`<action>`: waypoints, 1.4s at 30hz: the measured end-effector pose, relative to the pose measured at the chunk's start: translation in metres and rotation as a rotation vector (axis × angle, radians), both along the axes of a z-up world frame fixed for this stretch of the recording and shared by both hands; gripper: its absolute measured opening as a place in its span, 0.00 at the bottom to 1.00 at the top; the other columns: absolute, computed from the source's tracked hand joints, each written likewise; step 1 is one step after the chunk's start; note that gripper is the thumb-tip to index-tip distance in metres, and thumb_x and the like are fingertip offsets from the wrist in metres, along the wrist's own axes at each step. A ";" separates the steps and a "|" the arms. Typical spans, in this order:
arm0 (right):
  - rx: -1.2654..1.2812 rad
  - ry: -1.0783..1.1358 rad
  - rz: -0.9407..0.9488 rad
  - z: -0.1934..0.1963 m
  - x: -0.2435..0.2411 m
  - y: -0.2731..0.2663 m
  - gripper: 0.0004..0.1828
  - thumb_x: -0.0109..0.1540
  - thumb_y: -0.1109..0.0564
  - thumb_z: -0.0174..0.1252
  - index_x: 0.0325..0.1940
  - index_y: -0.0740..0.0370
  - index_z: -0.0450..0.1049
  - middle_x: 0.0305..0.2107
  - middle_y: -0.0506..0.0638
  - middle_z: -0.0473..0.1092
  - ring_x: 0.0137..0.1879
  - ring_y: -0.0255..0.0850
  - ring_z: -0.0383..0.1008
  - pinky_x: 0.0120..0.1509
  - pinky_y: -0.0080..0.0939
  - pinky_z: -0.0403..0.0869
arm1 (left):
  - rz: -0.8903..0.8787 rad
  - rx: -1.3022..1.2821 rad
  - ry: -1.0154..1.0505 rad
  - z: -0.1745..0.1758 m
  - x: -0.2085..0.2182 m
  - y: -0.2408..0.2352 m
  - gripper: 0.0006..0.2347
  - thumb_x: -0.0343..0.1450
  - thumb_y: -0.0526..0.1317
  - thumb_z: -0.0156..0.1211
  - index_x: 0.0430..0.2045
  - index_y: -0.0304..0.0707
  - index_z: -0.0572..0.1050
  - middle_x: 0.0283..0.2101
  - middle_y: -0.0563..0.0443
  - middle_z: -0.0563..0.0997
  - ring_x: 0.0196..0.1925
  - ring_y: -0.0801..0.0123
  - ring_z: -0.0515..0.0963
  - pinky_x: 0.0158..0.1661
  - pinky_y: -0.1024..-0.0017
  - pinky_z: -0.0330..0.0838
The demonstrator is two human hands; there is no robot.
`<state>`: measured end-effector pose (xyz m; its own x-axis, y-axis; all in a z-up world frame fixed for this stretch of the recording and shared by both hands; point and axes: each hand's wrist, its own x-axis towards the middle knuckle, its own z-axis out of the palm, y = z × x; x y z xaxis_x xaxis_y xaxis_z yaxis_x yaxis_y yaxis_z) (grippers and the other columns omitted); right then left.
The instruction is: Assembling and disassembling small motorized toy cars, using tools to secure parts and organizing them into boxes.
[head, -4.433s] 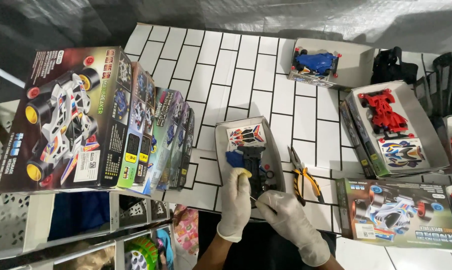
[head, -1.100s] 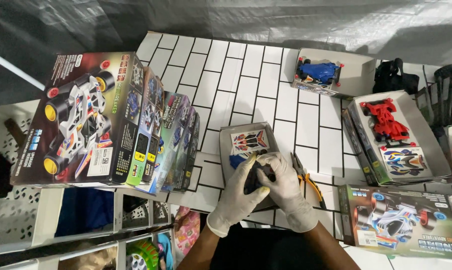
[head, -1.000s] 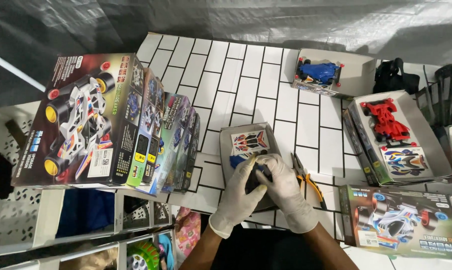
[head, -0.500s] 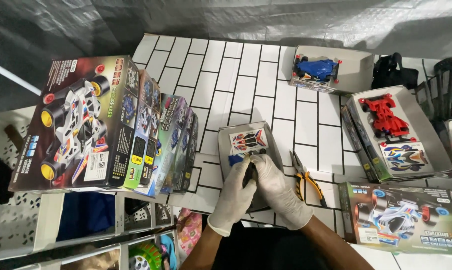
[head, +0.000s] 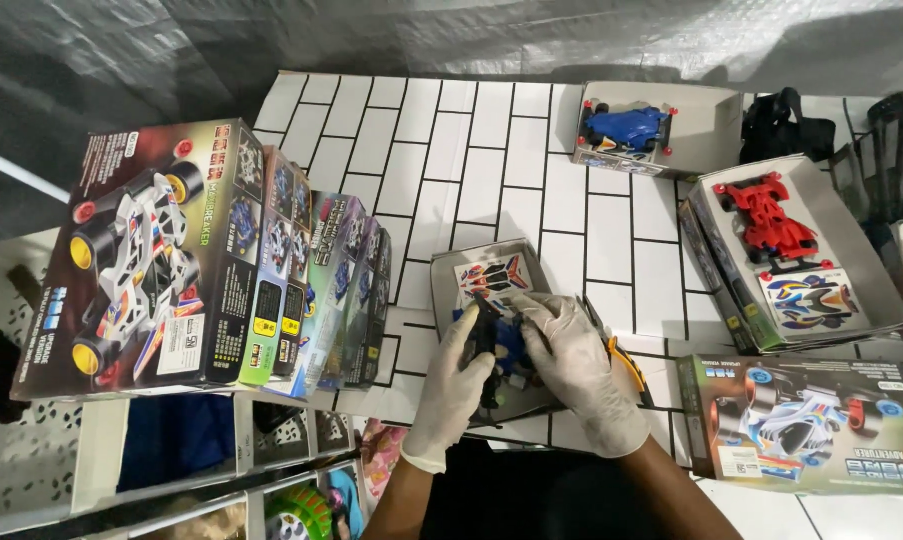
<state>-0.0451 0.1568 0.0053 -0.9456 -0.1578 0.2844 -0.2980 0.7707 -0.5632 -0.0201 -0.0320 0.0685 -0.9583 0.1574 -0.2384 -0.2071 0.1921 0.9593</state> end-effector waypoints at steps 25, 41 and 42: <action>0.116 -0.293 -0.238 0.013 0.005 0.022 0.13 0.64 0.46 0.58 0.52 0.43 0.79 0.49 0.47 0.72 0.59 0.53 0.74 0.57 0.53 0.79 | 0.192 0.161 0.024 -0.029 -0.007 -0.010 0.30 0.71 0.31 0.54 0.72 0.36 0.55 0.54 0.34 0.84 0.61 0.57 0.80 0.58 0.64 0.75; 0.137 -0.068 -0.222 -0.012 0.010 0.015 0.18 0.58 0.51 0.66 0.53 0.47 0.77 0.42 0.49 0.67 0.57 0.49 0.70 0.53 0.45 0.79 | 0.204 -0.832 0.633 -0.068 -0.012 -0.012 0.29 0.64 0.44 0.71 0.57 0.25 0.70 0.61 0.25 0.67 0.67 0.32 0.65 0.61 0.46 0.67; 0.093 -0.079 -0.249 -0.006 0.013 0.011 0.18 0.57 0.51 0.67 0.52 0.47 0.77 0.41 0.49 0.66 0.56 0.49 0.70 0.52 0.45 0.79 | 0.220 -0.779 0.616 -0.069 -0.010 -0.010 0.31 0.63 0.42 0.72 0.59 0.24 0.69 0.60 0.24 0.68 0.66 0.32 0.66 0.61 0.47 0.67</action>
